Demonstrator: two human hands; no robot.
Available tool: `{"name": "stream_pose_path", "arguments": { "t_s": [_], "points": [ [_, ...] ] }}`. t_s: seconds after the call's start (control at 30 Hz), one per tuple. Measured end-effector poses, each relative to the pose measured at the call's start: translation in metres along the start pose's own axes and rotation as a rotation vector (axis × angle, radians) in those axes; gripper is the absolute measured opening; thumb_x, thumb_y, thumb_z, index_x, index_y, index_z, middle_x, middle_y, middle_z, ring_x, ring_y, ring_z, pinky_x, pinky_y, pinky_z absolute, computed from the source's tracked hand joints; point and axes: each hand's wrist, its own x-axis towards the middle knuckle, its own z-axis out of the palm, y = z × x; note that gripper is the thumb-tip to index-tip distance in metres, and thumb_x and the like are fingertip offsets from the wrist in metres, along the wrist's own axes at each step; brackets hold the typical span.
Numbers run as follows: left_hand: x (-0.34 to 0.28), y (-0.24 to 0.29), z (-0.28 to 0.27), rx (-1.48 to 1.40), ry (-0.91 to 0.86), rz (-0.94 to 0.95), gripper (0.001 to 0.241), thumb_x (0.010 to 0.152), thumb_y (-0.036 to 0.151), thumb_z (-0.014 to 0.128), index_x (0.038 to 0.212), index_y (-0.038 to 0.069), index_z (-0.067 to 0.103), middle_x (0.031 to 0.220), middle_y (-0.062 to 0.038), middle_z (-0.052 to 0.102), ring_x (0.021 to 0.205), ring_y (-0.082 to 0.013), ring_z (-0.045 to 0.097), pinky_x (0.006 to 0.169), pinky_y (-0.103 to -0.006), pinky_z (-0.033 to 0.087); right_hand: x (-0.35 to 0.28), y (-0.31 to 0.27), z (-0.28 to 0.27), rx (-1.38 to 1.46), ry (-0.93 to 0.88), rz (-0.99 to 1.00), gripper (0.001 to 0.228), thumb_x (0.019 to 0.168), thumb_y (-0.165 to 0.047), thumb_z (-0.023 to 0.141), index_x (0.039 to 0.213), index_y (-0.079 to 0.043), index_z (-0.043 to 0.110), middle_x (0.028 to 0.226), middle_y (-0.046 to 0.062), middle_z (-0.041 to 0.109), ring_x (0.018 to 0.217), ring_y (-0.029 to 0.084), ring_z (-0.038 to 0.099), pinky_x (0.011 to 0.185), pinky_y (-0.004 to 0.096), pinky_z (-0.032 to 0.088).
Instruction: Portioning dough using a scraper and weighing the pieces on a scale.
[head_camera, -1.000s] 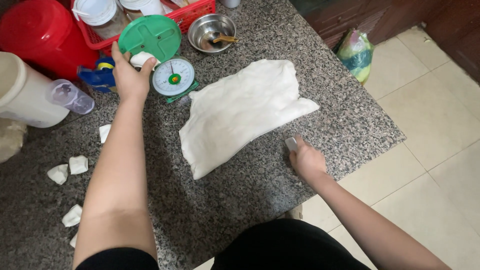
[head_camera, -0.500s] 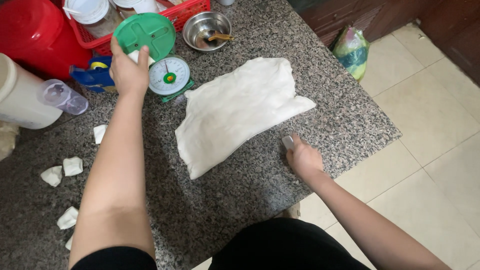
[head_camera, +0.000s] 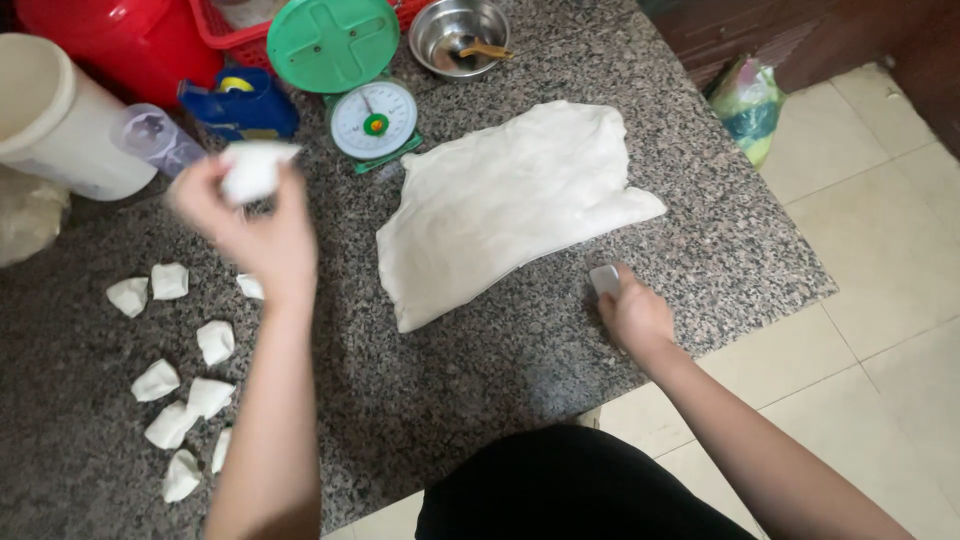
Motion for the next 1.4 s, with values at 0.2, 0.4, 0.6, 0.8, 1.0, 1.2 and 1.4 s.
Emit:
{"name": "stream_pose_path", "arguments": {
  "t_s": [0.2,0.4,0.6,0.8,1.0,1.2,1.4],
  "points": [
    [-0.135,-0.105,-0.104,0.211,-0.06,-0.115,0.044,0.087,-0.001,0.086,0.109,-0.001,0.048,0.109,-0.023,0.049,0.111,-0.0486,0.052,0.106,-0.0574,0.036,0.011,0.006,0.011,0.029,-0.154,0.125,0.055,0.098,-0.035,0.061,0.15,-0.018,0.053,0.125,0.021,0.074,0.118,0.045,0.071,0.098,0.058,0.058],
    [-0.243,-0.07,-0.11,0.502,-0.419,-0.48,0.04,0.08,0.015,0.083,0.115,0.011,0.063,0.134,-0.019,0.048,0.124,-0.0506,0.054,0.101,-0.0605,0.043,0.017,0.017,0.019,0.022,-0.136,0.103,0.052,0.098,-0.036,0.063,0.145,-0.017,0.056,0.121,0.024,0.075,0.116,0.046,0.071,0.098,0.058,0.058],
    [-0.21,0.081,-0.039,-0.049,-0.841,-0.536,0.023,0.096,0.001,0.061,0.118,0.004,0.066,0.132,-0.021,0.051,0.125,-0.0457,0.055,0.104,-0.0599,0.046,0.006,0.009,0.004,0.055,-0.11,0.126,0.049,0.097,-0.036,0.064,0.14,-0.013,0.06,0.119,0.026,0.075,0.117,0.046,0.071,0.099,0.057,0.058],
    [-0.254,0.119,0.041,-0.353,-1.297,-0.212,0.032,0.097,0.007,0.062,0.129,0.012,0.065,0.128,-0.017,0.06,0.12,-0.0411,0.065,0.099,-0.0533,0.053,0.013,0.067,0.031,0.358,0.01,0.265,0.058,0.091,-0.041,0.073,0.14,-0.011,0.063,0.118,0.026,0.074,0.118,0.046,0.069,0.098,0.058,0.057],
    [-0.275,0.142,0.114,-0.331,-1.456,-0.243,0.042,0.099,0.013,0.067,0.139,0.005,0.059,0.133,-0.021,0.058,0.122,-0.0378,0.067,0.095,-0.0467,0.061,-0.007,0.122,0.012,0.421,0.159,0.348,0.06,0.093,-0.036,0.075,0.142,-0.007,0.061,0.118,0.03,0.072,0.119,0.049,0.067,0.098,0.061,0.055],
    [-0.296,0.169,0.167,-0.216,-1.439,-0.153,0.055,0.087,0.02,0.08,0.134,-0.003,0.06,0.124,-0.027,0.055,0.119,-0.051,0.062,0.1,-0.0555,0.057,-0.011,0.121,0.016,0.306,0.066,0.377,0.053,0.093,-0.038,0.071,0.134,-0.005,0.067,0.111,0.03,0.075,0.114,0.048,0.07,0.098,0.06,0.057],
    [-0.341,0.174,0.165,-0.42,-1.572,-0.24,0.03,0.074,0.016,0.083,0.1,0.005,0.074,0.101,-0.024,0.069,0.105,-0.0467,0.071,0.09,-0.0486,0.06,-0.005,0.126,0.026,0.253,0.066,0.39,0.053,0.093,-0.038,0.07,0.137,-0.009,0.062,0.109,0.028,0.077,0.112,0.046,0.072,0.097,0.057,0.058]
  ]
}}
